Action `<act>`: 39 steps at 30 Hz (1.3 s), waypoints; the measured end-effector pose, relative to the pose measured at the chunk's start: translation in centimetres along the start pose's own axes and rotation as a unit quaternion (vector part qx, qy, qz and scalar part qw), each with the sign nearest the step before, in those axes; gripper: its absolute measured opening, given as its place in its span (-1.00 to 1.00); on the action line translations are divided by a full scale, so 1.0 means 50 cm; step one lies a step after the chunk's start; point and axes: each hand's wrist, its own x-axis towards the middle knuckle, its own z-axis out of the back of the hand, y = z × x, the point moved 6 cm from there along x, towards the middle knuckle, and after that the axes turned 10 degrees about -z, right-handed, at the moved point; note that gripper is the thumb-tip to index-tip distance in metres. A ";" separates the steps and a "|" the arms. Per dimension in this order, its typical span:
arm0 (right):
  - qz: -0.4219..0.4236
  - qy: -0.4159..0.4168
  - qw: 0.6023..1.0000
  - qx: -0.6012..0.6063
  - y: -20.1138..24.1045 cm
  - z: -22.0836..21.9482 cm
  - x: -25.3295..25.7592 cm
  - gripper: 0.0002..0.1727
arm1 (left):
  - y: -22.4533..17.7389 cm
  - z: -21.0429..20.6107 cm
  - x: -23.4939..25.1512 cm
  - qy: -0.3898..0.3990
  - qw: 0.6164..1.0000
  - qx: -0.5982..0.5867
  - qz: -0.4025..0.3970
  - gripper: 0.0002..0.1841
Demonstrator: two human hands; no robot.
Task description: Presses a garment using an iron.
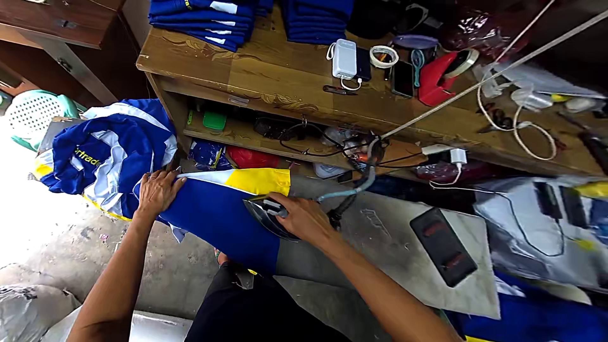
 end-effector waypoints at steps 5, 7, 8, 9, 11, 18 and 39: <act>-0.088 0.039 0.995 0.028 0.036 0.005 0.031 -0.42 | 0.003 -0.004 -0.003 0.006 1.000 0.009 0.020 -0.20; -0.100 0.045 0.993 0.031 0.012 -0.001 0.012 -0.42 | 0.002 -0.006 -0.004 0.010 1.000 0.006 0.023 -0.19; -0.092 0.050 0.994 0.025 -0.001 -0.005 -0.003 -0.43 | 0.002 -0.006 -0.004 0.011 1.000 0.005 0.024 -0.19; -0.077 0.055 0.995 0.018 -0.012 -0.008 -0.017 -0.44 | 0.003 -0.005 -0.003 0.013 1.000 0.005 0.026 -0.18; -0.060 0.057 0.996 0.016 -0.037 -0.014 -0.038 -0.44 | 0.003 -0.004 -0.002 0.014 0.999 0.004 0.031 -0.17; -0.152 0.020 0.984 0.087 -0.110 -0.022 -0.054 -0.41 | 0.007 -0.007 -0.001 0.009 0.999 0.004 0.030 -0.17; -0.170 -0.207 0.962 0.045 -0.557 0.086 -0.155 -0.09 | 0.175 -0.033 -0.149 -0.215 0.696 -0.557 0.398 -0.57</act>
